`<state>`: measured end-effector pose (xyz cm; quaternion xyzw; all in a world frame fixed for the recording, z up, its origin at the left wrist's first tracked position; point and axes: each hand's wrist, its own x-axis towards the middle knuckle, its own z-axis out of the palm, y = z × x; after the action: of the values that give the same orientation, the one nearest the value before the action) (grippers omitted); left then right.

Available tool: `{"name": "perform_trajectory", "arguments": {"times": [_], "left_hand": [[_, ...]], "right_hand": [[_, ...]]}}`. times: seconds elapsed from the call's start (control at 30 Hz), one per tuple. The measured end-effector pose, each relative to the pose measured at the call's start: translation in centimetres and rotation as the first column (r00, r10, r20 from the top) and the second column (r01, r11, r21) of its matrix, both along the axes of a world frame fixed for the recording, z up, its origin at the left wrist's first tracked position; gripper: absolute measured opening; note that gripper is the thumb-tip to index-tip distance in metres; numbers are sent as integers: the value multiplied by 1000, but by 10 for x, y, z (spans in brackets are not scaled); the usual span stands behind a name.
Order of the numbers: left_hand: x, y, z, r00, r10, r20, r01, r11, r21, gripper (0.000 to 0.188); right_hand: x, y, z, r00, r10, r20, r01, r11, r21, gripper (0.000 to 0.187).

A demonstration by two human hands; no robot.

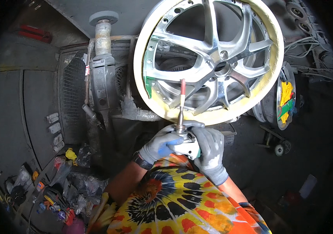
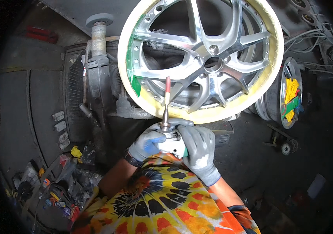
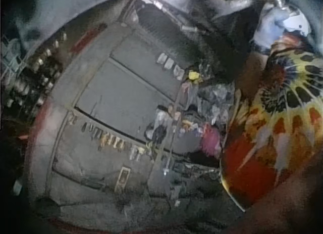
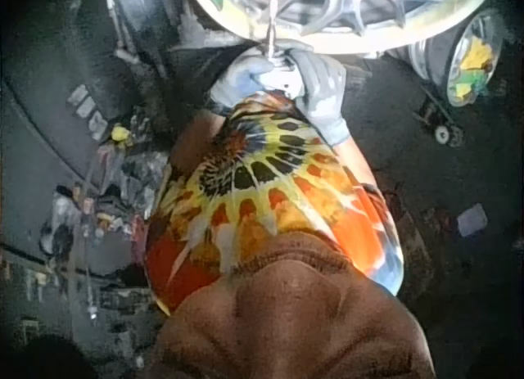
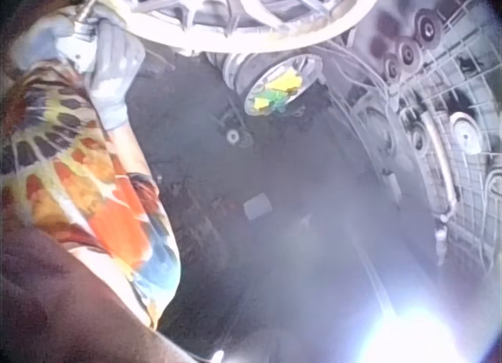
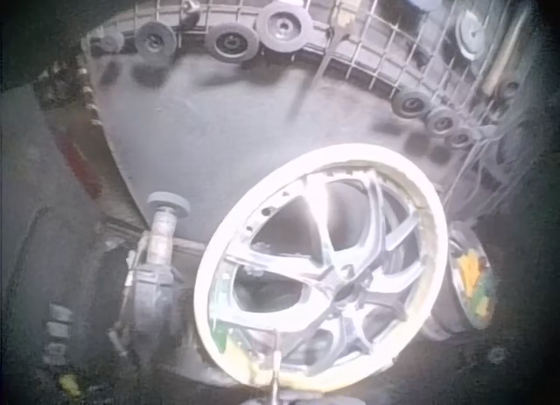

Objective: The person uses a handheld power grinder to sand the inner spokes and edges of a silver car wheel rim.

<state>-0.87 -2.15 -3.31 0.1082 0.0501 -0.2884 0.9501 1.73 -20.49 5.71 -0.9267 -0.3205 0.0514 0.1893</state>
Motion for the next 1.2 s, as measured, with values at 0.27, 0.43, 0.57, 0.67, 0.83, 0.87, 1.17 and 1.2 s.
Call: {"name": "perform_trajectory", "arguments": {"times": [0.27, 0.43, 0.57, 0.67, 0.83, 0.87, 1.17, 1.2], "left_hand": [[5, -33, -22, 992, -3, -126, -6, 997, -72, 47], [3, -30, -34, 992, -61, -115, 52, 996, -77, 59], [3, -17, -18, 1000, -16, -24, 15, 1000, -4, 74], [-1, -1, -9, 999, 12, -38, -16, 996, -85, 60], [-4, -3, -16, 997, -38, -63, 29, 991, -133, 60], [-3, -8, -17, 997, -38, -63, 30, 990, -136, 60], [18, -35, -9, 1000, 20, 2, -20, 995, -100, 59], [15, -34, -14, 1000, 25, 0, -25, 995, -97, 59]], "right_hand": [[-1, -15, 6, 997, -76, 12, 76, 995, -57, 62], [-2, -15, -1, 997, -71, 25, 72, 995, -67, 62], [-3, -8, -5, 998, -63, 21, 64, 997, -38, 60], [-1, -2, -6, 999, -46, -9, 47, 999, 3, 59], [-1, -6, -5, 999, -53, -2, 53, 998, -14, 59], [-1, -9, -4, 999, -54, -1, 54, 998, -17, 59], [4, -26, -2, 997, -75, 11, 75, 996, -53, 65], [4, -25, -3, 998, -70, 9, 70, 996, -51, 65]]}}
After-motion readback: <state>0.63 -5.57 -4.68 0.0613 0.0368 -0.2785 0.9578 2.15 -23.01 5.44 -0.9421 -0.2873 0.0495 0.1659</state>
